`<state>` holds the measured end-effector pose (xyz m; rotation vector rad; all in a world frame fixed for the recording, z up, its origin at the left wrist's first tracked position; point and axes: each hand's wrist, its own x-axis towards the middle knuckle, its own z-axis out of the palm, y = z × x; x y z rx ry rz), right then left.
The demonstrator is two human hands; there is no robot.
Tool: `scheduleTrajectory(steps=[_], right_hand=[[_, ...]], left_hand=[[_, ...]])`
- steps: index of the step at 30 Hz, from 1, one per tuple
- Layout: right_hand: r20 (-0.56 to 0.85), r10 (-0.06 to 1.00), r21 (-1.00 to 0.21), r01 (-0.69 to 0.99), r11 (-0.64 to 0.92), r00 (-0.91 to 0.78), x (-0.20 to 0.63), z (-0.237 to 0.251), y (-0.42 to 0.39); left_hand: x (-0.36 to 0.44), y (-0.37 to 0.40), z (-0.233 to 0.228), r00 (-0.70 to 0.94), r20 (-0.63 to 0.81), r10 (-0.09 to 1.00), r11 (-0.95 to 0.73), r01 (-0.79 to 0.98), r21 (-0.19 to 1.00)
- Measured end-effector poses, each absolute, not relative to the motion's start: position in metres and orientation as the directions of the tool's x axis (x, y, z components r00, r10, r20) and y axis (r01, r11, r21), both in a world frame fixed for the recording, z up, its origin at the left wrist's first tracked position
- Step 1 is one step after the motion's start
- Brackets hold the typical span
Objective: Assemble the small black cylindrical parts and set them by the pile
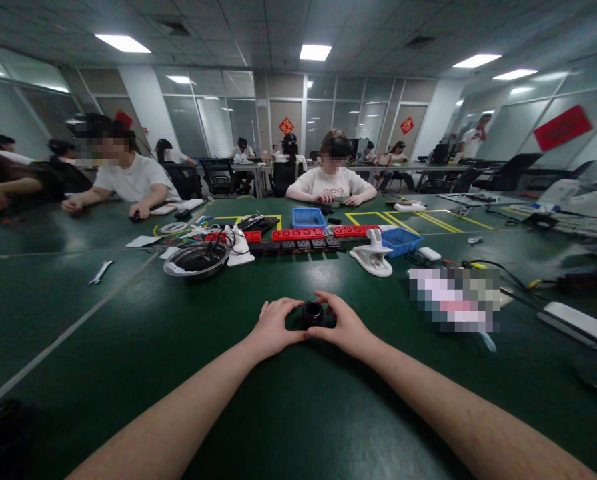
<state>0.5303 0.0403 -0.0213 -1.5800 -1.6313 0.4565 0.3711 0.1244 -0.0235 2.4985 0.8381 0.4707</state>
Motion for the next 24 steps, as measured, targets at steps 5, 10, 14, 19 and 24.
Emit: scheduleTrajectory(steps=[5, 10, 14, 19, 24], right_hand=[[0.334, 0.916, -0.739, 0.664, 0.109, 0.222, 0.520, -0.031, 0.043], [0.341, 0.891, -0.735, 0.676, 0.053, 0.301, 0.513, -0.032, 0.047], [0.372, 0.894, -0.717, 0.688, 0.107, 0.248, 0.514, -0.026, 0.044], [0.370, 0.923, -0.734, 0.642, 0.222, 0.104, 0.521, -0.017, 0.035], [0.231, 0.964, -0.837, 0.479, 0.266, -0.132, 0.533, -0.010, 0.032]], left_hand=[[0.384, 0.107, -0.029, 0.653, 0.240, 0.718, -0.685, 0.601, 0.413], [0.388, 0.103, -0.028, 0.615, 0.296, 0.731, -0.682, 0.641, 0.352], [0.385, 0.106, -0.028, 0.647, 0.315, 0.694, -0.717, 0.589, 0.373], [0.379, 0.111, -0.025, 0.758, 0.294, 0.582, -0.789, 0.440, 0.429], [0.367, 0.122, -0.019, 0.861, 0.233, 0.453, -0.831, 0.312, 0.460]])
